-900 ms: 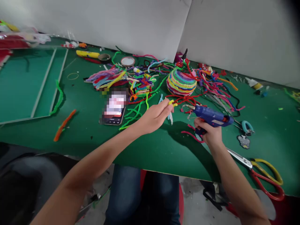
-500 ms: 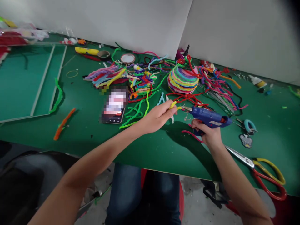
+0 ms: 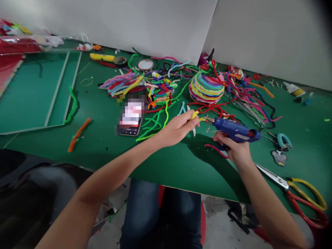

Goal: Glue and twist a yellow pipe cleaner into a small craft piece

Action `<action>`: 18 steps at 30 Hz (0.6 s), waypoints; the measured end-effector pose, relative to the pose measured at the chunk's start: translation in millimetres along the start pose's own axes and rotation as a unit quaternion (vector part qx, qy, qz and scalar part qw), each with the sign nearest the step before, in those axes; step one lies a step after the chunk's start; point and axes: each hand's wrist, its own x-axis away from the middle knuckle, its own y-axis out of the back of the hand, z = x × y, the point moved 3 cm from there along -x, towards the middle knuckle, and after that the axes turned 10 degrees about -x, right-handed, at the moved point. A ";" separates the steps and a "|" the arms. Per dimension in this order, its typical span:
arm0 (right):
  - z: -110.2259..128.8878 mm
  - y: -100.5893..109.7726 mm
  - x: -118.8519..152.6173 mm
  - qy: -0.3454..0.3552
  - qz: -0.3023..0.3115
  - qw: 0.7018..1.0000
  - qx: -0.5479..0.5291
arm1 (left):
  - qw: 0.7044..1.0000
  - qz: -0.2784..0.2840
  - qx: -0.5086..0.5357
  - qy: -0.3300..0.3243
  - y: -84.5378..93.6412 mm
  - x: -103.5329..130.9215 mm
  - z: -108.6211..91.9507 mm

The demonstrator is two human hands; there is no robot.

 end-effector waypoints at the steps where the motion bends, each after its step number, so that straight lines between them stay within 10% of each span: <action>1: -0.3 0.1 0.0 0.000 0.000 1.000 -0.003 | 1.000 -0.002 0.003 0.000 0.4 0.0 -0.2; 18: -5.6 6.7 2.4 -0.014 -0.030 0.999 0.004 | 0.999 -0.050 -0.022 0.007 6.3 -1.5 0.4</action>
